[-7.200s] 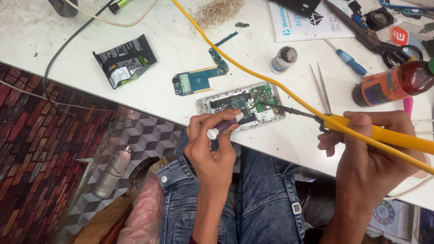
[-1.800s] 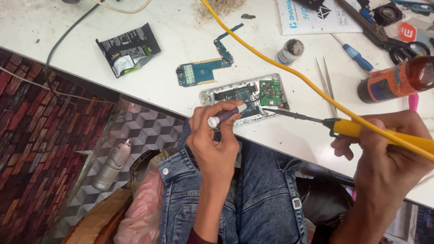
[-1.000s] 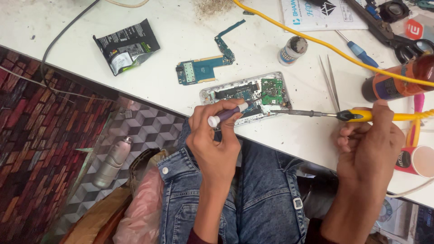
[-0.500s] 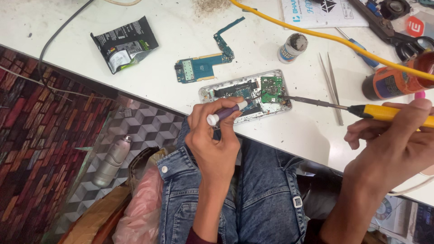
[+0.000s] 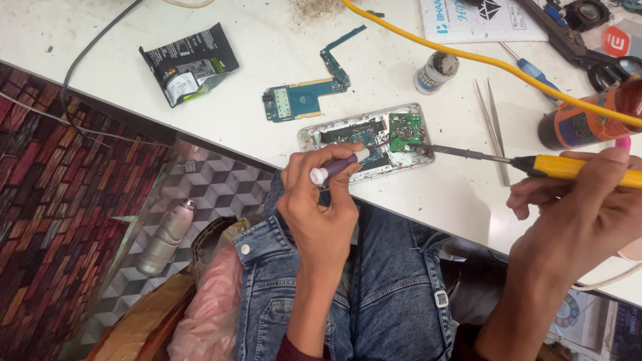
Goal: The person uses a soldering iron in the right hand and a flux pen in the left hand to apply flux and solder components on a small circuit board. The person repeatedly applies flux and then uses the soldering iron to heat and join solder on various points of the board.
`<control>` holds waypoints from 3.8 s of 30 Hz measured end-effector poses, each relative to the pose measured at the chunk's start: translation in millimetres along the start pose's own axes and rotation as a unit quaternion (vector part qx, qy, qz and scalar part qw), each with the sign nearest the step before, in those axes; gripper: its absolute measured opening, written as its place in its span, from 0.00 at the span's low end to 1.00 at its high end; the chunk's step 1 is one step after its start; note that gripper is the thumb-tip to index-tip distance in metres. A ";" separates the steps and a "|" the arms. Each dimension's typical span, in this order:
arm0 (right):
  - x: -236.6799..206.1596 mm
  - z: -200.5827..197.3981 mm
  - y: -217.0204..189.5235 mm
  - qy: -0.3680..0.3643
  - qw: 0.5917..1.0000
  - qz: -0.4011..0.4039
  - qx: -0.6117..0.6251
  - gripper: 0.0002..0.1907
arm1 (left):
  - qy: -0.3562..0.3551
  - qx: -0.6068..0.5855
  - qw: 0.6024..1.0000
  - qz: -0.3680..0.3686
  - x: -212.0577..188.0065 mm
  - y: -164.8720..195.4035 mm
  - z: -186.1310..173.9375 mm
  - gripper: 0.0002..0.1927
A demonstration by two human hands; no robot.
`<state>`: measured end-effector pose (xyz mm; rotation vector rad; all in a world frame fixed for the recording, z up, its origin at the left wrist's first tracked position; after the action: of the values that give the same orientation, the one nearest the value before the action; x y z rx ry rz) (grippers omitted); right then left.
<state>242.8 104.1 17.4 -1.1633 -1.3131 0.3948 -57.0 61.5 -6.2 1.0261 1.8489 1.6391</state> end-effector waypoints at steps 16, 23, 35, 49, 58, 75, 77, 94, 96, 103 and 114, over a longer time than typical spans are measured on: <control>-1.0 0.5 -3.4 -0.003 1.000 -0.023 0.000 0.20 | -0.001 -0.006 1.000 0.009 0.1 2.5 0.6 0.09; -0.4 1.3 -0.8 -0.004 1.000 -0.012 -0.009 0.18 | -0.002 -0.004 1.000 0.011 0.1 3.2 0.1 0.09; -2.3 -5.0 7.1 0.001 1.000 -0.003 0.017 0.20 | -0.003 -0.010 1.000 0.015 -0.1 4.6 0.0 0.09; -2.9 -6.2 4.2 0.004 1.000 -0.011 -0.020 0.24 | -0.005 -0.009 1.000 0.013 0.0 3.3 0.9 0.08; -3.0 -3.1 7.6 -0.001 1.000 -0.007 0.010 0.19 | -0.002 0.000 1.000 0.016 -0.2 4.9 -0.9 0.09; -3.8 -4.8 8.5 0.012 1.000 0.002 0.007 0.19 | -0.015 -0.017 0.999 0.032 -0.8 4.8 1.1 0.08; -3.8 -6.1 10.4 0.019 1.000 0.005 0.024 0.20 | -0.016 -0.023 0.999 0.026 -1.0 3.3 1.7 0.08; -5.2 -6.3 14.1 0.008 1.000 -0.006 0.013 0.23 | -0.012 -0.009 1.000 0.024 0.6 4.9 0.9 0.07; -5.2 -7.1 17.7 0.018 1.000 0.002 0.024 0.21 | -0.012 -0.008 0.999 0.028 1.0 6.7 0.5 0.07; -6.0 -6.1 23.5 0.024 0.999 0.019 0.039 0.19 | -0.015 -0.002 1.000 0.017 0.9 5.4 0.6 0.07; -5.2 -6.8 33.7 0.053 0.984 0.082 0.146 0.18 | -0.019 -0.012 1.000 0.011 0.1 1.7 0.6 0.06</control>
<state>259.6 111.5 -12.1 -1.0323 -1.0303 0.6151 -56.2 62.0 -4.6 1.0639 1.7956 1.6402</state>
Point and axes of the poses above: each hand's wrist, its own x-axis towards the middle knuckle, its own z-axis out of the palm, y = z × x, the point moved 10 cm from there along x, towards the middle knuckle, and after that the axes turned 11 degrees about -z, right-handed, at the moved point
